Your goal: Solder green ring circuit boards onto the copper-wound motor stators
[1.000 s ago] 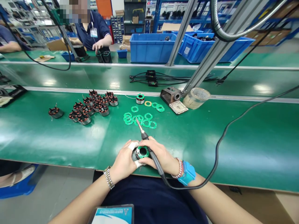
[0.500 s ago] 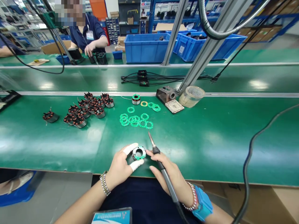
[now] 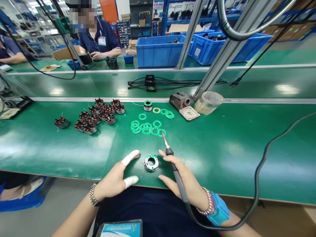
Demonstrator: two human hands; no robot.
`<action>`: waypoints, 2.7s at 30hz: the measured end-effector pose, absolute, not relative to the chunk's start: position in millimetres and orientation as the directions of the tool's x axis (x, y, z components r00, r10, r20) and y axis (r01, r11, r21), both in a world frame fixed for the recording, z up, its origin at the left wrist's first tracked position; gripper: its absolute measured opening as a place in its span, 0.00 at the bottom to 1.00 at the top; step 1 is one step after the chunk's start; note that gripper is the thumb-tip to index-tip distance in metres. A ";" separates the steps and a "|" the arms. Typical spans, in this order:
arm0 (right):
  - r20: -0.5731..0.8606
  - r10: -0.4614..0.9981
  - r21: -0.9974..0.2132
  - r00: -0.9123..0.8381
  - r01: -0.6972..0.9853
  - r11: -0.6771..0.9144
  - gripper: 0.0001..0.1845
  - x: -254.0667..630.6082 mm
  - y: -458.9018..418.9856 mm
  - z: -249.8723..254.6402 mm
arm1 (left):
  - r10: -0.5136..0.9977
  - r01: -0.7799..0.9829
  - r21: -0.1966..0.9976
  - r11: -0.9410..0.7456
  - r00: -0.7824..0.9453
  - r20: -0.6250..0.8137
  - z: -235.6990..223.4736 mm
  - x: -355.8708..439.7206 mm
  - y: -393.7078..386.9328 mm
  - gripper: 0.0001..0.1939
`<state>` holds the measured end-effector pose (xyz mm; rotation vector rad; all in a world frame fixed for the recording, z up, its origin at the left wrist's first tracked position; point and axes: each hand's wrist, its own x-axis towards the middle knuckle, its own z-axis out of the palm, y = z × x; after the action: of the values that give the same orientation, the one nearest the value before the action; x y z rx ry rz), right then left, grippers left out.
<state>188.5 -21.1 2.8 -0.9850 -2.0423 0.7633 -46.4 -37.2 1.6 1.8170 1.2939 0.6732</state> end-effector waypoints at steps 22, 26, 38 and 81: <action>0.427 0.695 -0.725 -0.578 0.241 0.645 0.16 167.4 9.8 21.9 | 0.924 -0.031 0.929 0.369 0.119 -0.363 12.6 -9.9 -8.4 0.09; 0.480 0.660 -0.626 -0.578 0.302 0.719 0.11 158.0 8.4 23.0 | 0.922 -0.047 0.927 0.372 0.138 -0.363 11.0 -11.5 -9.8 0.09; 0.526 0.738 -0.646 -0.422 0.366 0.670 0.14 174.2 -19.0 23.8 | 0.886 -0.145 0.884 0.445 0.213 -0.412 7.0 -10.9 -20.1 0.12; 0.455 0.777 -0.755 -0.436 0.274 0.596 0.10 201.1 -14.3 37.8 | 0.904 -0.001 0.918 0.397 0.176 -0.390 11.3 -12.3 -20.3 0.07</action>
<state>201.1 -14.3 37.8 -0.8341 -1.9880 0.7623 -12.3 -20.3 11.3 0.9595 1.2223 0.8044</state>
